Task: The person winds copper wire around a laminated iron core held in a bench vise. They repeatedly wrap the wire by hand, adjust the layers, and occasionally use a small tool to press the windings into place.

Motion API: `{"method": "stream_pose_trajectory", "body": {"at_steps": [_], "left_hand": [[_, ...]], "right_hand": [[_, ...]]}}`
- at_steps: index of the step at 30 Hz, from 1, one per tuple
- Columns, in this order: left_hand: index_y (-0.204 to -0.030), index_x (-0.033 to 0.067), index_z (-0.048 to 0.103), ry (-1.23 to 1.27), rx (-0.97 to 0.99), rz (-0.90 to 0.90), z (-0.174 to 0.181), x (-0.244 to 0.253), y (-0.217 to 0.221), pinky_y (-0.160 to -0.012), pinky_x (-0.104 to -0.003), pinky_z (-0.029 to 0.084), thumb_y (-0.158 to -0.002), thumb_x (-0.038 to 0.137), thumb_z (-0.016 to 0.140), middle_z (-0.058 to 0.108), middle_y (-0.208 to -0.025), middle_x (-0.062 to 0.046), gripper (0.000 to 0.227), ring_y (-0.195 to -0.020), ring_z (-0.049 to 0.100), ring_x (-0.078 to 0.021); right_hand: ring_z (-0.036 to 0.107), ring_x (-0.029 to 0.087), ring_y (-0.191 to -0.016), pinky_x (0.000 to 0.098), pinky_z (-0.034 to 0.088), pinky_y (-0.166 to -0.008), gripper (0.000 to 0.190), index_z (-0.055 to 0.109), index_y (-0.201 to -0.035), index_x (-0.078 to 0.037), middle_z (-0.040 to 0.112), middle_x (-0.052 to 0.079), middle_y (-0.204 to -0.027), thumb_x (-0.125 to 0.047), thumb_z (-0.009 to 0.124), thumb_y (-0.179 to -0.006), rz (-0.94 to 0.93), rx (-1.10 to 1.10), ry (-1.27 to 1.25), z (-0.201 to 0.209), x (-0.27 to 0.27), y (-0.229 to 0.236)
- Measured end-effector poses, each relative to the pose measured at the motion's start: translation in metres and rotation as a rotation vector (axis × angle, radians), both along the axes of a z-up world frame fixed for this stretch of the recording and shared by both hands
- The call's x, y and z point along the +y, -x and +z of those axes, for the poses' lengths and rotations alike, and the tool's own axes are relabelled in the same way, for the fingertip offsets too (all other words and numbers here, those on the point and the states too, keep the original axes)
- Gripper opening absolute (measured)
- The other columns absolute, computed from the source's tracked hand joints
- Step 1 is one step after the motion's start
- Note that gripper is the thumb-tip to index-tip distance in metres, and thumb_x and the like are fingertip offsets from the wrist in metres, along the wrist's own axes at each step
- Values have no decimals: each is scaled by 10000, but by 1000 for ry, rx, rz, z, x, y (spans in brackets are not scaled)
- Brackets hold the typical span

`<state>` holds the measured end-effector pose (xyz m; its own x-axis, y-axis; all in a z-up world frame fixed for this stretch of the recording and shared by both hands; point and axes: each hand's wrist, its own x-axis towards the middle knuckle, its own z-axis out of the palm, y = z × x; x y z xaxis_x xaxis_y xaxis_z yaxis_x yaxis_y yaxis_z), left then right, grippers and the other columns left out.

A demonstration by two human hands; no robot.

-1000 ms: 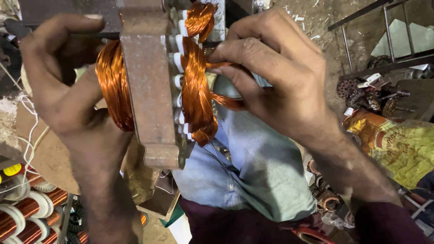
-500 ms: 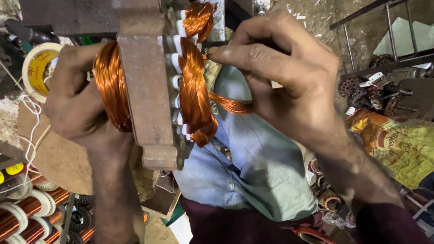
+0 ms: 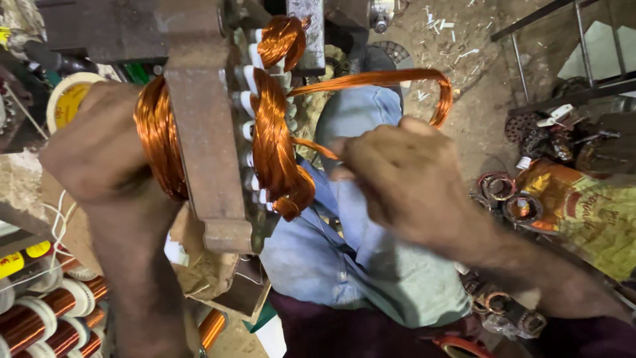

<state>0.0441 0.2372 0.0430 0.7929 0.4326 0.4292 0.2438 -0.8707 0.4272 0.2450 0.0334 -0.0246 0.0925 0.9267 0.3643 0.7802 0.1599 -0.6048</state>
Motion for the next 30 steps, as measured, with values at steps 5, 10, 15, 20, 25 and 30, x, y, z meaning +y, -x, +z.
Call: {"method": "stream_pose_trajectory", "body": {"at_steps": [5,10,15,20,25,30], "left_hand": [[-1023,-4,751,165,-72,55,-15,16,-23,-745,-302,511,-966,109,810,690,-888,-80,139,-817,658,-129],[-1063,-11,746,156,-41,82,-29,15,-29,-718,-290,491,-995,110,809,674,-894,-62,152,-802,642,-122],[-1103,-17,740,110,-10,96,-22,10,-22,-691,-278,471,-1025,110,808,658,-899,-45,164,-788,627,-115],[-1159,-27,711,182,62,102,-3,-7,-2,-692,-257,457,-1055,113,808,653,-934,-24,200,-793,607,-98],[-1198,-24,667,519,1,106,-3,-11,-3,-762,-236,476,-1032,126,804,664,-998,-4,262,-854,607,-72],[-1215,-17,642,691,-102,64,-1,-20,-12,-822,-224,498,-993,138,797,670,-1039,13,311,-909,615,-55]], "right_hand": [[557,139,-627,359,369,-587,109,706,-994,-22,708,19,-792,-54,690,-891,83,89,-37,-9,-14,-21],[497,163,-638,379,323,-629,34,694,-968,-62,618,30,-715,-81,695,-940,69,122,-8,-8,-17,-27],[456,160,-621,377,303,-633,26,700,-953,-95,606,15,-697,-90,680,-937,89,111,-22,-23,-20,-30],[488,165,-657,391,376,-702,149,687,-825,-168,609,13,-706,-65,591,-776,122,-39,-61,-36,-31,-38],[694,164,-831,438,480,-987,130,653,-796,-140,726,42,-800,-193,682,-911,236,-218,-347,-30,-66,-81],[614,189,-615,497,531,-1012,165,625,-738,-97,590,6,-568,-104,659,-899,260,-131,-244,-50,-87,-108]]}}
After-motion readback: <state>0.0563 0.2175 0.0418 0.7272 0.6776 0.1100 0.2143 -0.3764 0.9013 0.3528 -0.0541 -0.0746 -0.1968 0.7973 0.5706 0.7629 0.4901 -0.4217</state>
